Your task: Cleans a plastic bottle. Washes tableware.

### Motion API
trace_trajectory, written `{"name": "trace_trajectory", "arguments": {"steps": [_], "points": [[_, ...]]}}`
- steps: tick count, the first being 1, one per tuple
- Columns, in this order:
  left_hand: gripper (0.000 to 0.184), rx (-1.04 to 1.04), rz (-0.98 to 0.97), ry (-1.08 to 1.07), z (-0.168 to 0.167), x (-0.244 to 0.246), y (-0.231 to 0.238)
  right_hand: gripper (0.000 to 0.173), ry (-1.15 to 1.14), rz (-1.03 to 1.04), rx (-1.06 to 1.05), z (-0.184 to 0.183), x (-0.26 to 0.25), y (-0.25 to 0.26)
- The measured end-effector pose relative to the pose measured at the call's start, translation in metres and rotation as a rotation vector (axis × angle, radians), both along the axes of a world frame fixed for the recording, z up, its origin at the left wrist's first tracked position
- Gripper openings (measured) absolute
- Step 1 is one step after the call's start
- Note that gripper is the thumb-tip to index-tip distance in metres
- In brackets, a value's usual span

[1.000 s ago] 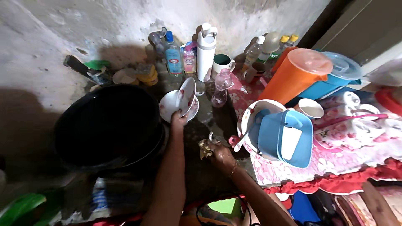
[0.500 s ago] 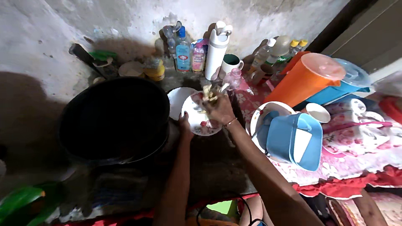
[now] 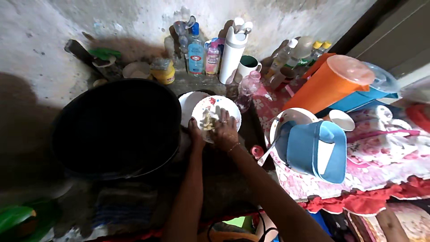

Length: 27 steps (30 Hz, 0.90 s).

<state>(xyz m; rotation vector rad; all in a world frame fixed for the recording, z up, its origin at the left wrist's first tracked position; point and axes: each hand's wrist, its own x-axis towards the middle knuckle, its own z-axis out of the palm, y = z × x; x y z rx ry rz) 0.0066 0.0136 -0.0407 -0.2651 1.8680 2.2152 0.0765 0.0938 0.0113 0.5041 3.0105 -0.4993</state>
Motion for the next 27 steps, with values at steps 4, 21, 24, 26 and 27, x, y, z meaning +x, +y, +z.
{"name": "trace_trajectory", "arguments": {"steps": [4, 21, 24, 26, 27], "points": [[0.046, 0.032, -0.076, 0.014, 0.005, 0.006, -0.001, 0.089, 0.265, -0.126, 0.005, -0.01, -0.029, 0.013], [0.049, -0.194, -0.176, 0.069, 0.007, 0.001, -0.011, 0.08, 0.25, -0.028, -0.027, -0.034, -0.034, -0.001], [0.041, -0.284, -0.171, 0.061, 0.016, -0.001, -0.014, 0.057, 0.302, 0.238, -0.084, -0.044, -0.017, -0.019], [0.043, -0.293, -0.091, 0.07, 0.012, -0.005, -0.019, 0.052, 0.148, 0.254, -0.109, -0.03, 0.003, -0.015], [0.044, -0.265, -0.06, 0.078, 0.01, -0.006, -0.02, 0.051, 0.068, 0.21, -0.096, -0.023, 0.009, -0.007]]}}
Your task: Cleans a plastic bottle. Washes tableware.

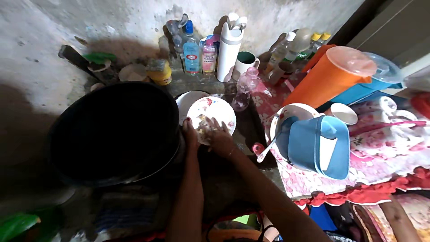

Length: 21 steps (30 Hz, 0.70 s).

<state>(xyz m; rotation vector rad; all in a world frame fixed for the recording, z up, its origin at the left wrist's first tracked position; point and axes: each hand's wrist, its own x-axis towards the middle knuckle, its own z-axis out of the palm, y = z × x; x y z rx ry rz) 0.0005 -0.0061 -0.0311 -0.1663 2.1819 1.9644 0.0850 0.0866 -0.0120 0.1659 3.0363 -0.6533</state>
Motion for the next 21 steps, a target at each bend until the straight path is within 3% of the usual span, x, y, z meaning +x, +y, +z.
{"name": "trace_trajectory", "arguments": {"steps": [5, 9, 13, 15, 19, 21], "points": [[0.044, 0.071, -0.13, 0.03, 0.005, 0.007, 0.005, 0.072, 0.052, -0.382, 0.102, 0.01, -0.024, 0.032], [0.04, 0.057, -0.206, 0.042, -0.004, 0.007, 0.007, 0.065, 0.183, -0.114, -0.025, -0.015, -0.033, 0.002], [0.044, -0.048, -0.151, -0.089, 0.008, -0.004, -0.002, 0.058, -0.174, 0.075, -0.001, 0.022, 0.0, -0.018], [0.045, 0.088, -0.102, -0.168, 0.003, -0.007, -0.005, 0.048, -0.207, 0.035, 0.053, 0.04, 0.013, -0.026], [0.044, 0.584, -0.089, -0.29, 0.006, -0.004, -0.004, 0.032, -0.154, 0.006, 0.068, 0.086, 0.02, -0.025], [0.058, 0.794, -0.16, -0.32, 0.011, 0.002, 0.0, 0.032, -0.21, 0.012, 0.036, 0.106, 0.016, -0.019]]}}
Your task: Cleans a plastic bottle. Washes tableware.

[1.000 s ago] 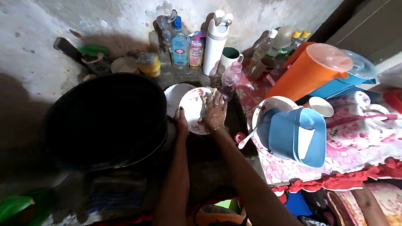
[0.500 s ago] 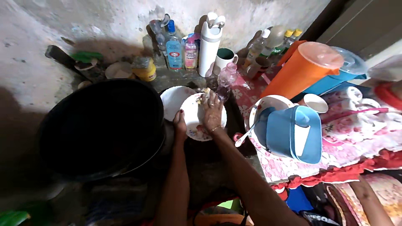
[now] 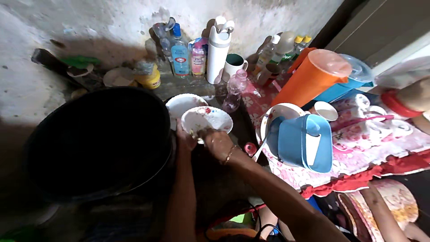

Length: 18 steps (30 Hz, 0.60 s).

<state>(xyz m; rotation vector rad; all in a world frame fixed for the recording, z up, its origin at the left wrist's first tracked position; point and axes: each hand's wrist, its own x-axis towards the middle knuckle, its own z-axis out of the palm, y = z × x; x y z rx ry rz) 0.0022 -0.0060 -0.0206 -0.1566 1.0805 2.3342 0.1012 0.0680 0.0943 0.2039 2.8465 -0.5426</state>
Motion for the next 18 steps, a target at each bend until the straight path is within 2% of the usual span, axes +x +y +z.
{"name": "trace_trajectory", "arguments": {"steps": [2, 6, 10, 12, 14, 16, 18], "points": [[0.067, 0.078, -0.09, -0.029, 0.001, 0.007, 0.009, 0.037, -0.055, -0.024, -0.017, 0.014, -0.006, 0.012], [0.066, -0.079, -0.252, -0.014, 0.004, 0.011, 0.023, 0.039, 0.131, -0.136, -0.169, 0.031, -0.008, 0.044], [0.049, -0.198, -0.151, -0.06, -0.016, -0.001, 0.028, 0.036, 0.35, -0.298, -0.52, 0.036, -0.012, 0.091], [0.035, -0.056, -0.113, 0.011, -0.02, 0.0, 0.02, 0.034, 0.456, -0.433, -0.648, 0.029, -0.024, 0.111], [0.028, 0.096, -0.069, 0.09, -0.019, 0.004, 0.015, 0.031, 0.528, -0.559, -0.542, 0.017, -0.039, 0.117], [0.027, 0.109, -0.007, 0.101, -0.011, 0.009, 0.015, 0.047, 0.479, -0.591, -0.257, 0.008, -0.05, 0.103], [0.024, 0.077, 0.027, 0.063, -0.008, 0.01, 0.016, 0.062, 0.496, -0.475, -0.016, -0.025, -0.051, 0.079]]}}
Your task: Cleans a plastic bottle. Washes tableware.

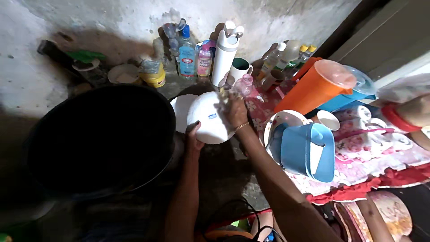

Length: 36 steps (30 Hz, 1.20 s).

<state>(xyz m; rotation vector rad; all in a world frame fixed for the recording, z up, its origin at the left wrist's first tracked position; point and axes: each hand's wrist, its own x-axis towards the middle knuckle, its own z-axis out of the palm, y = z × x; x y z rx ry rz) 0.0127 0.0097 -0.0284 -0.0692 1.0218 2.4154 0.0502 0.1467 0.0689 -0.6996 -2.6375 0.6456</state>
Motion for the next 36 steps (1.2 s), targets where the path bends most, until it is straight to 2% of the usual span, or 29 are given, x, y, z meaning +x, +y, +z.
{"name": "trace_trajectory", "arguments": {"steps": [2, 3, 5, 6, 8, 10, 11, 13, 15, 17, 20, 22, 25, 27, 29, 31, 33, 36], "points": [[0.023, -0.114, 0.021, -0.056, -0.004, -0.001, 0.004, 0.072, -0.014, 0.143, 0.116, -0.04, -0.002, -0.026], [0.025, -0.196, 0.023, -0.096, -0.018, -0.004, 0.006, 0.069, -0.053, 0.236, 0.096, -0.052, -0.001, -0.043], [0.032, -0.202, 0.034, -0.129, -0.057, -0.014, 0.011, 0.054, -0.077, 0.33, 0.086, -0.062, -0.004, -0.064], [0.03, -0.177, 0.032, -0.118, -0.057, -0.016, 0.011, 0.049, -0.076, 0.328, 0.079, -0.06, -0.008, -0.065], [0.024, -0.06, 0.014, -0.027, -0.034, -0.011, 0.007, 0.046, 0.024, 0.26, 0.119, -0.056, -0.02, -0.047], [0.027, -0.073, 0.015, -0.013, 0.006, -0.002, 0.002, 0.047, 0.069, 0.131, 0.2, -0.043, -0.041, -0.021], [0.028, -0.078, 0.006, 0.0, 0.012, 0.0, 0.002, 0.045, 0.074, 0.11, 0.205, -0.035, -0.049, -0.012], [0.03, -0.079, 0.014, 0.009, 0.009, 0.0, 0.001, 0.041, 0.139, 0.217, 0.21, -0.038, -0.053, -0.014], [0.028, -0.166, 0.028, -0.036, 0.008, 0.003, 0.0, 0.043, 0.19, 0.41, 0.173, -0.058, -0.038, -0.033], [0.029, -0.245, 0.074, -0.107, 0.01, 0.003, 0.002, 0.036, 0.199, 0.448, 0.153, -0.074, -0.021, -0.055], [0.027, -0.166, 0.146, -0.204, 0.011, 0.001, 0.006, 0.033, 0.263, 0.29, 0.213, -0.087, 0.004, -0.06], [0.023, -0.036, 0.125, -0.186, 0.009, -0.001, 0.005, 0.042, 0.331, 0.098, 0.116, -0.084, 0.009, -0.047], [0.021, 0.028, 0.095, -0.148, 0.005, -0.005, -0.001, 0.061, 0.516, -0.242, -0.305, -0.056, 0.008, -0.03], [0.022, 0.028, 0.083, -0.172, 0.005, -0.006, -0.005, 0.063, 0.573, -0.37, -0.631, -0.024, 0.014, -0.03], [0.023, 0.034, 0.084, -0.165, 0.002, -0.005, -0.006, 0.045, 0.54, -0.285, -0.809, -0.001, 0.03, -0.04], [0.027, 0.056, 0.056, -0.114, -0.004, -0.005, -0.004, 0.034, 0.498, -0.08, -0.862, 0.009, 0.047, -0.055], [0.034, 0.023, 0.006, -0.08, -0.008, -0.006, 0.0, 0.038, 0.482, 0.067, -0.727, 0.002, 0.059, -0.066], [0.047, -0.015, -0.091, -0.068, -0.005, -0.002, 0.001, 0.039, 0.421, 0.219, -0.401, -0.017, 0.068, -0.074]]}}
